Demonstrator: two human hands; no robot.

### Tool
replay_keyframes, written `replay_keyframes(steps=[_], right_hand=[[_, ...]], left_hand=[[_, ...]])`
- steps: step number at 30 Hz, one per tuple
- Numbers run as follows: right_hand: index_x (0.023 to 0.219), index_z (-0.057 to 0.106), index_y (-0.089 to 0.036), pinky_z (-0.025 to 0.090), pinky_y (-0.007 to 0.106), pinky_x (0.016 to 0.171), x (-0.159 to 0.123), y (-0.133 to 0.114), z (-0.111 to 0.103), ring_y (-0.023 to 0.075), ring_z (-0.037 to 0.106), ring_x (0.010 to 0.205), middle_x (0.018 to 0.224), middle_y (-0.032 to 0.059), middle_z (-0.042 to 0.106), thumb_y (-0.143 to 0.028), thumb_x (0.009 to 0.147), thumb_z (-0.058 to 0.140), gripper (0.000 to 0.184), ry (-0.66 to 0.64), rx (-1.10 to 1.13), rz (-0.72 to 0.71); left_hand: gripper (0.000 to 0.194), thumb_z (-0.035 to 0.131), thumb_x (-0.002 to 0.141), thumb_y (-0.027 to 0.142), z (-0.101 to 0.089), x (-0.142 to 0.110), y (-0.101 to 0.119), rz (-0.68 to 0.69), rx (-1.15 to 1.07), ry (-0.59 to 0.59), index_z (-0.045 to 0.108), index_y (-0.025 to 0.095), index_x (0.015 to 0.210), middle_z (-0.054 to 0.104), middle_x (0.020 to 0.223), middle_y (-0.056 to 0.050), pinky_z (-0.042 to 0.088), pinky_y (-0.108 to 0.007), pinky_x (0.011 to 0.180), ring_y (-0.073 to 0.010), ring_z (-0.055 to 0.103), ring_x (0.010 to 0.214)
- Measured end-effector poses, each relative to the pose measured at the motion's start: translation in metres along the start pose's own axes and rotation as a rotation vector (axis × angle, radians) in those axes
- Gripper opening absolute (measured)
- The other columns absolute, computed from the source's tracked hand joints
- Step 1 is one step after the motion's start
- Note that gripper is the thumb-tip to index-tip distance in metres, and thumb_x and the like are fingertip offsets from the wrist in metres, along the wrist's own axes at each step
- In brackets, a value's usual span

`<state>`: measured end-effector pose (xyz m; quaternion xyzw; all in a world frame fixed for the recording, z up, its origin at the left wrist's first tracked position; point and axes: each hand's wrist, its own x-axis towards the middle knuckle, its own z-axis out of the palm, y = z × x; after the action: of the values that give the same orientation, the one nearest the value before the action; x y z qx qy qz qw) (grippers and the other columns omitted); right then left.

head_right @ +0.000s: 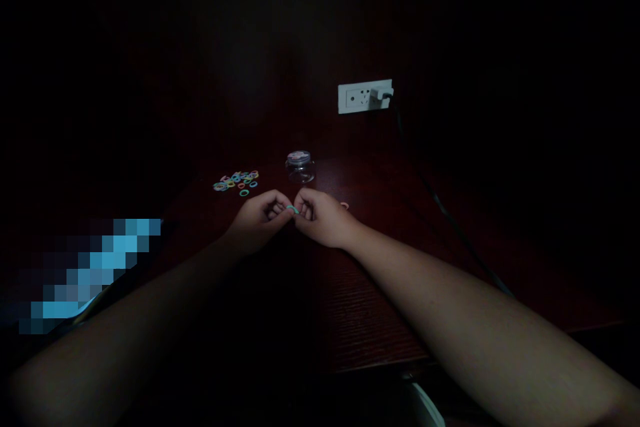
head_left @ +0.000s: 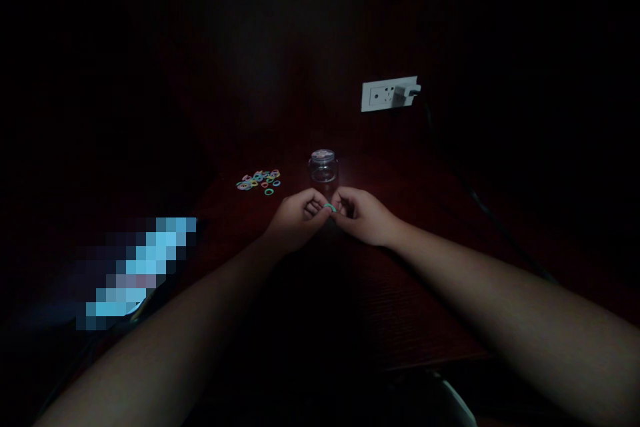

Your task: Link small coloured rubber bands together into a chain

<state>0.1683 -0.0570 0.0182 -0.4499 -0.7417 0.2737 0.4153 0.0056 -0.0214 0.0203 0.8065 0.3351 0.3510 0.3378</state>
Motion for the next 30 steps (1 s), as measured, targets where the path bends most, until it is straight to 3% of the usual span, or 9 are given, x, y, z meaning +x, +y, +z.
replay_keyframes(steps=[20,30], right_hand=[[0.075,0.049,-0.016,0.034,0.023,0.056,0.0025,0.0022,-0.0029,0.0092,0.042,0.059,0.067,-0.0007,0.051,-0.016,0.073,0.047,0.002,0.041,-0.024,-0.027],[0.074,0.049,-0.016,0.033,0.022,0.052,0.0027,0.0023,-0.0015,0.0082,0.042,0.055,0.062,-0.0026,0.048,-0.018,0.072,0.052,0.003,0.097,-0.018,-0.016]], left_hand=[[0.014,0.055,0.075,0.029,0.0010,-0.0003,-0.0003,-0.008,-0.013,-0.008,0.056,0.015,0.078,0.057,0.068,0.000,0.039,-0.018,0.050,-0.0059,0.047,0.055],[0.017,0.056,0.075,0.031,0.0005,0.0006,-0.0004,-0.026,0.001,0.019,0.057,0.014,0.079,0.057,0.069,0.000,0.040,-0.017,0.050,-0.0063,0.048,0.056]])
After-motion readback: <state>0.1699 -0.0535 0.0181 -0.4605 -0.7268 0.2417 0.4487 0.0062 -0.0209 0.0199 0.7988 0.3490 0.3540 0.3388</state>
